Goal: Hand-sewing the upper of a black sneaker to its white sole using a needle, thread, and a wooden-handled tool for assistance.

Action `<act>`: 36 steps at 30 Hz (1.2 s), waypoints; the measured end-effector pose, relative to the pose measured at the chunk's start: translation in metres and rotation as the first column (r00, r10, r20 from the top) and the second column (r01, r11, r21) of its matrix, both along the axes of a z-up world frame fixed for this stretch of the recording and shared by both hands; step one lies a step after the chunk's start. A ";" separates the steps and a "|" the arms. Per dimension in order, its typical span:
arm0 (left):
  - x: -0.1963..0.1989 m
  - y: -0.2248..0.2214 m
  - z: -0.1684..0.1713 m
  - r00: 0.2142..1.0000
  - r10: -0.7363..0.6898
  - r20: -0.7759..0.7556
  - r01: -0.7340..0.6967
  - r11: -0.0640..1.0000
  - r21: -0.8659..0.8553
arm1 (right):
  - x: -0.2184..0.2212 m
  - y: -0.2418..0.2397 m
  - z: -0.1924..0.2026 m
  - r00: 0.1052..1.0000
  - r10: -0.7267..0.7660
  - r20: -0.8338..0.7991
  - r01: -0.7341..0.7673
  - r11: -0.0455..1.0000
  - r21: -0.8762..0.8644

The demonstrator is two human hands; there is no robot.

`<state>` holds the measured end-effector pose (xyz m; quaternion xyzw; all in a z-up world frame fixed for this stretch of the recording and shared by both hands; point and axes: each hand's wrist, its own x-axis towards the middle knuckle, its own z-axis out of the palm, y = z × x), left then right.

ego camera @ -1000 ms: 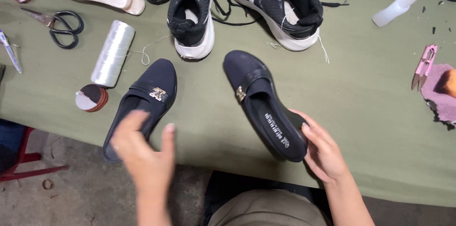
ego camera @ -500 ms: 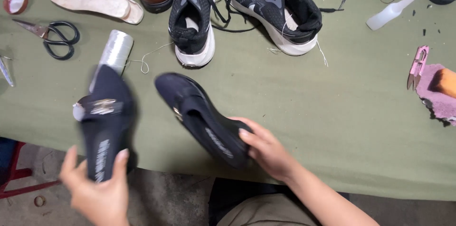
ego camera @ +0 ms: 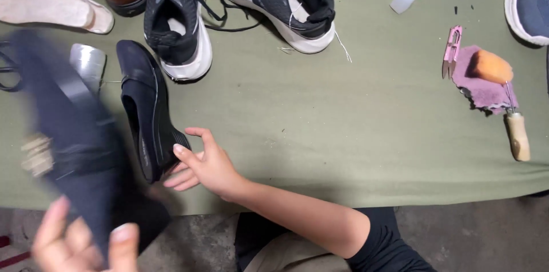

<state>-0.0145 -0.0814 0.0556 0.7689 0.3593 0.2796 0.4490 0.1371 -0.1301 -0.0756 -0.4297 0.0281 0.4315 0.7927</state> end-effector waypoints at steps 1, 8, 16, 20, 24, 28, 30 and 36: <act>0.049 -0.012 0.011 1.000 -0.009 -0.005 0.009 0.999 -0.037 | 0.011 -0.007 0.016 0.994 0.106 -0.028 -0.109 0.982 -0.151; 0.130 -0.067 -0.037 0.866 -0.481 0.136 0.499 0.813 -0.300 | 0.030 -0.150 -0.021 0.859 0.070 0.506 0.127 0.930 -0.345; 0.174 -0.146 -0.052 0.831 -0.542 0.128 0.492 0.607 -0.624 | 0.043 -0.252 0.042 0.905 -0.125 0.407 0.291 0.880 -0.376; 0.185 -0.156 -0.039 0.802 -0.576 0.157 0.529 0.564 -0.634 | 0.044 -0.247 0.044 0.876 -0.189 0.443 0.386 0.826 -0.411; 0.188 -0.156 -0.042 0.820 -0.557 0.134 0.510 0.603 -0.613 | 0.055 -0.252 0.046 0.857 -0.164 0.489 0.353 0.877 -0.326; 0.185 -0.157 -0.049 0.801 -0.594 0.073 0.568 0.717 -0.404 | 0.062 -0.253 0.044 0.865 -0.163 0.474 0.305 0.922 -0.240; 0.184 -0.159 -0.049 0.800 -0.597 0.064 0.577 0.735 -0.355 | 0.065 -0.252 0.049 0.861 -0.158 0.483 0.298 0.927 -0.228; 0.179 -0.165 -0.057 0.801 -0.593 0.077 0.594 0.774 -0.219 | 0.068 -0.253 0.053 0.876 -0.152 0.457 0.260 0.948 -0.183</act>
